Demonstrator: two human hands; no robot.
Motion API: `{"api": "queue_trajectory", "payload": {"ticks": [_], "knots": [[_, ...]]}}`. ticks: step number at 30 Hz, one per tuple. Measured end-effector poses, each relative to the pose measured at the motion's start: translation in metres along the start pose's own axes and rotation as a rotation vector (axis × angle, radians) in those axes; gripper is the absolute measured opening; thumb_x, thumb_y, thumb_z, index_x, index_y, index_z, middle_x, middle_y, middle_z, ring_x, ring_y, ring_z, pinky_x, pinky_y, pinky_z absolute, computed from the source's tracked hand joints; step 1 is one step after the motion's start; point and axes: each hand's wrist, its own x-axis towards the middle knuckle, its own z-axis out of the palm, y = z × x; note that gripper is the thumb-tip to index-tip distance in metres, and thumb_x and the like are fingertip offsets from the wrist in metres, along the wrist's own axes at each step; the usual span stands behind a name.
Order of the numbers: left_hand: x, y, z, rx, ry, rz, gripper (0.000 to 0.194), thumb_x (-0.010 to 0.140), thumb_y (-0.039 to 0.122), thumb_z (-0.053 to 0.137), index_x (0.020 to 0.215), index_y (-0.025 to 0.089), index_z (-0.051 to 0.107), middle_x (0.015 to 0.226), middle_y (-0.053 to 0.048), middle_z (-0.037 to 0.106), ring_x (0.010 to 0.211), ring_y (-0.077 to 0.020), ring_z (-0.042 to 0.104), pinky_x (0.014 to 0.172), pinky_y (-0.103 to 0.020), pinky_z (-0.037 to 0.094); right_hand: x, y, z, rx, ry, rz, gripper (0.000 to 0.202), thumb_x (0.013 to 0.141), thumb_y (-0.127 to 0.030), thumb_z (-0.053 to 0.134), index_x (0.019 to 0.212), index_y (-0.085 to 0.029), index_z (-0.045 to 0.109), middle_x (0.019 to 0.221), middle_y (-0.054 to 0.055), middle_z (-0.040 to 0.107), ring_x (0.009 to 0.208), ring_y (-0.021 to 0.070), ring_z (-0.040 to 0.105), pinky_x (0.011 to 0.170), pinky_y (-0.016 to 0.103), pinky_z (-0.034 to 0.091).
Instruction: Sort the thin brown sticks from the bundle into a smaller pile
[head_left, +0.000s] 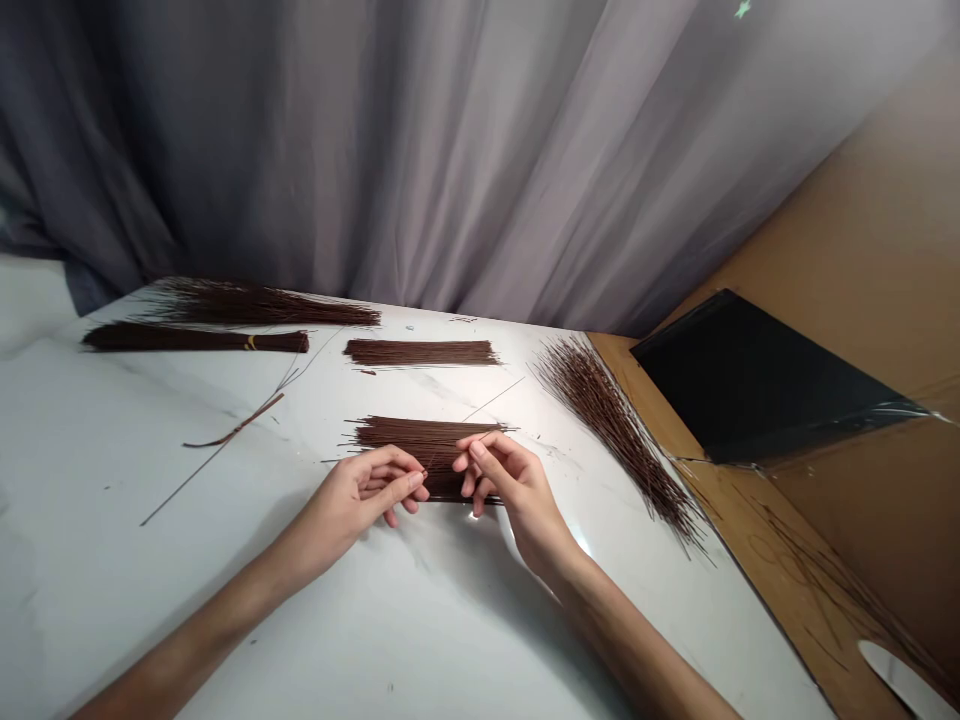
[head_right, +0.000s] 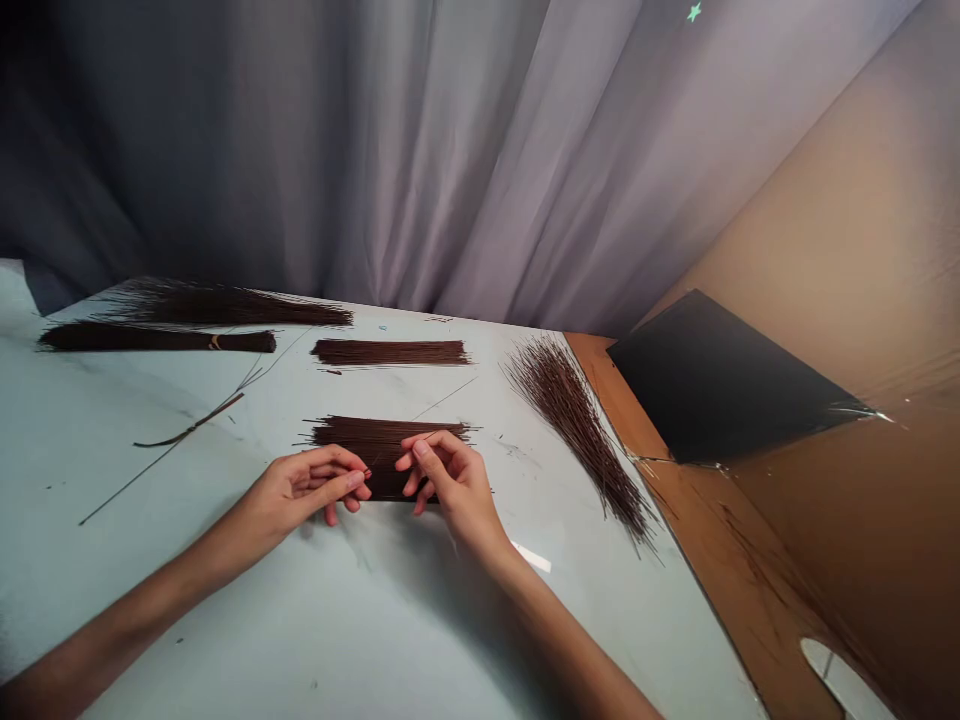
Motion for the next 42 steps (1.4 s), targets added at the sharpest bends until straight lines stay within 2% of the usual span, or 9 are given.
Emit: {"api": "queue_trajectory", "payload": {"ticks": [5,12,26,30,33,36,39,42], "knots": [[0.001,0.000,0.002,0.004,0.053,-0.017,0.025,0.094,0.045,0.066,0.096,0.021,0.067,0.087,-0.004,0.075,0.080,-0.0180,0.068,0.065,-0.025,0.053,-0.001,0.001,0.001,0.008,0.059,0.024,0.032,0.088,-0.048,0.073,0.097,-0.017,0.069,0.084,0.002,0.065,0.064,0.0118,0.058,0.047,0.020,0.050],[-0.002,0.001,0.009,0.131,0.111,0.020,0.026,0.093,0.046,0.062,0.096,0.021,0.068,0.082,-0.003,0.072,0.069,-0.0166,0.063,0.063,-0.028,0.052,0.003,0.008,-0.004,0.013,0.032,0.063,0.034,0.089,-0.050,0.071,0.096,-0.017,0.067,0.085,0.003,0.065,0.065,0.0122,0.058,0.051,0.021,0.047],[-0.002,-0.003,0.011,0.214,0.118,0.012,0.023,0.097,0.043,0.057,0.097,0.023,0.068,0.087,-0.002,0.071,0.074,-0.0169,0.064,0.068,-0.028,0.052,0.005,0.008,-0.006,-0.033,0.024,0.054,0.036,0.089,-0.052,0.070,0.091,-0.017,0.065,0.079,-0.001,0.056,0.060,0.0095,0.055,0.047,0.019,0.037],[-0.003,0.000,0.007,0.159,0.127,0.015,0.023,0.097,0.044,0.059,0.096,0.022,0.065,0.088,-0.003,0.072,0.079,-0.0189,0.067,0.071,-0.029,0.053,0.006,0.011,-0.006,-0.037,0.038,0.022,0.039,0.091,-0.056,0.067,0.101,-0.019,0.064,0.080,-0.001,0.057,0.059,0.0111,0.056,0.046,0.021,0.040],[-0.005,0.011,0.003,0.018,0.102,-0.027,0.026,0.097,0.047,0.060,0.097,0.022,0.063,0.091,-0.005,0.076,0.088,-0.0216,0.070,0.080,-0.032,0.054,0.004,0.014,-0.002,-0.060,0.069,-0.001,0.039,0.093,-0.057,0.063,0.107,-0.020,0.060,0.071,-0.005,0.053,0.051,0.0091,0.050,0.045,0.021,0.039],[-0.008,0.023,0.002,-0.175,0.088,-0.077,0.027,0.096,0.048,0.063,0.100,0.022,0.062,0.102,-0.007,0.079,0.101,-0.0243,0.070,0.094,-0.037,0.052,-0.003,0.013,0.007,-0.114,-0.046,-0.021,0.038,0.094,-0.057,0.062,0.108,-0.021,0.060,0.071,-0.004,0.058,0.052,0.0100,0.052,0.047,0.022,0.040],[-0.010,0.026,0.004,-0.320,0.111,-0.092,0.028,0.094,0.048,0.066,0.105,0.023,0.062,0.112,-0.008,0.077,0.110,-0.0259,0.068,0.101,-0.040,0.050,-0.013,0.008,0.018,-0.265,-0.211,-0.052,0.033,0.097,-0.053,0.060,0.107,-0.021,0.065,0.085,0.002,0.070,0.073,0.0153,0.064,0.061,0.025,0.047],[-0.009,0.021,0.006,-0.320,0.183,-0.097,0.031,0.091,0.049,0.070,0.108,0.023,0.064,0.116,-0.007,0.075,0.113,-0.0246,0.066,0.100,-0.037,0.049,-0.020,0.006,0.024,-0.379,-0.242,-0.059,0.031,0.098,-0.051,0.058,0.099,-0.022,0.068,0.085,0.003,0.073,0.078,0.0185,0.066,0.065,0.028,0.047]]}}
